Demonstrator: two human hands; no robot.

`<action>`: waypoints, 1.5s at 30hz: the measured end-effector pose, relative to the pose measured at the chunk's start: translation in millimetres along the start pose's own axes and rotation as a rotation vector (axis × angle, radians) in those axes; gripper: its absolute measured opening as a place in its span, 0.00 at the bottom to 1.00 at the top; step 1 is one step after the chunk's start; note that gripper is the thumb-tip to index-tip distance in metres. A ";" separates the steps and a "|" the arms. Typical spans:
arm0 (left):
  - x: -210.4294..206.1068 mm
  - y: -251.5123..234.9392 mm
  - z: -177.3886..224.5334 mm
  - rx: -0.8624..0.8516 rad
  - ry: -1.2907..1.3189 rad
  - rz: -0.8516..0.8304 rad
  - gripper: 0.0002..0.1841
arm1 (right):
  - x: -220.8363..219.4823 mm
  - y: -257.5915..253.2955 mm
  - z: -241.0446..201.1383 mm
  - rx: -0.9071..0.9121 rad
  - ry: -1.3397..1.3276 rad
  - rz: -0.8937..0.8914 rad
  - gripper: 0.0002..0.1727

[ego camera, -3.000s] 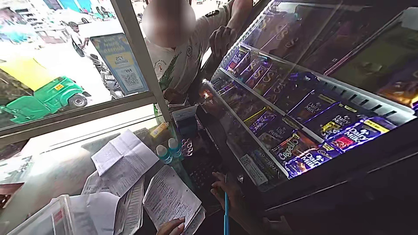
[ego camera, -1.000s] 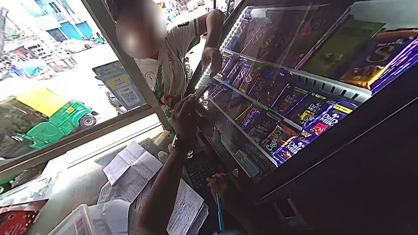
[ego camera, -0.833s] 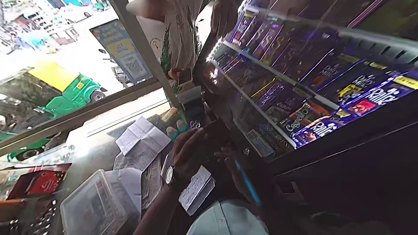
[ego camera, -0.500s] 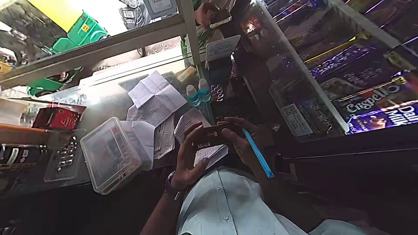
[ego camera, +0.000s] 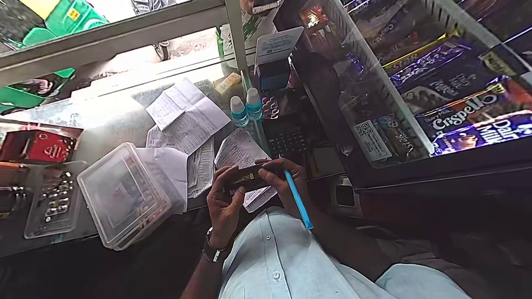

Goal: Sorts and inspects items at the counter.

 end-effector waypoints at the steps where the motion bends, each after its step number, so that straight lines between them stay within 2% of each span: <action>1: -1.4 -1.6 1.4 -0.018 -0.037 -0.003 0.21 | 1.9 -0.3 1.0 -0.020 -0.016 0.002 0.06; 5: 7.2 -2.5 3.3 -0.025 -0.185 0.114 0.09 | -2.1 2.7 -3.5 0.022 0.069 -0.127 0.16; 6: 10.3 -0.7 -0.4 -0.001 -0.171 0.162 0.07 | -1.8 3.9 -7.1 0.055 0.106 -0.134 0.17; 8: 10.7 2.7 -6.2 0.027 -0.150 0.220 0.05 | 4.5 5.4 -12.2 0.096 0.160 -0.062 0.12; 10: 5.8 7.3 -9.5 0.037 -0.119 0.238 0.05 | 12.0 7.0 -15.0 0.112 0.182 0.028 0.07; 12: 3.0 11.2 -11.9 0.042 -0.091 0.251 0.05 | 15.3 6.5 -15.6 0.104 0.187 0.059 0.07; 19: 3.0 14.0 -17.2 -0.015 -0.079 0.234 0.05 | 17.2 5.3 -12.0 0.106 0.159 0.052 0.08; 32: 10.8 18.8 -24.8 0.011 -0.114 0.226 0.05 | 32.0 8.5 0.7 0.076 0.189 0.063 0.07; 34: 17.3 22.3 -25.0 0.019 -0.148 0.216 0.06 | 58.8 13.5 4.1 0.158 0.351 0.168 0.08; 36: 28.4 27.5 -24.7 0.032 -0.169 0.214 0.07 | 87.5 17.5 5.9 0.347 0.722 0.344 0.12; 38: 42.3 34.3 -22.5 0.048 -0.184 0.227 0.07 | 99.6 13.7 15.0 0.420 1.009 0.424 0.13; 42: 57.4 45.9 -20.4 0.077 -0.198 0.260 0.07 | 94.6 -2.5 29.1 0.361 1.264 0.379 0.15; 45: 60.5 48.0 -20.6 0.085 -0.203 0.276 0.06 | 80.1 -8.6 25.6 0.402 1.359 0.345 0.20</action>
Point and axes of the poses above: each hand's wrist, its own y-axis away from the middle knuckle, its own x-axis out of the back of the hand, z = x × y, the point moved 10 cm from there along -y, towards the middle knuckle, and after that the axes turned 14 degrees about -x, right-handed, at the moved point
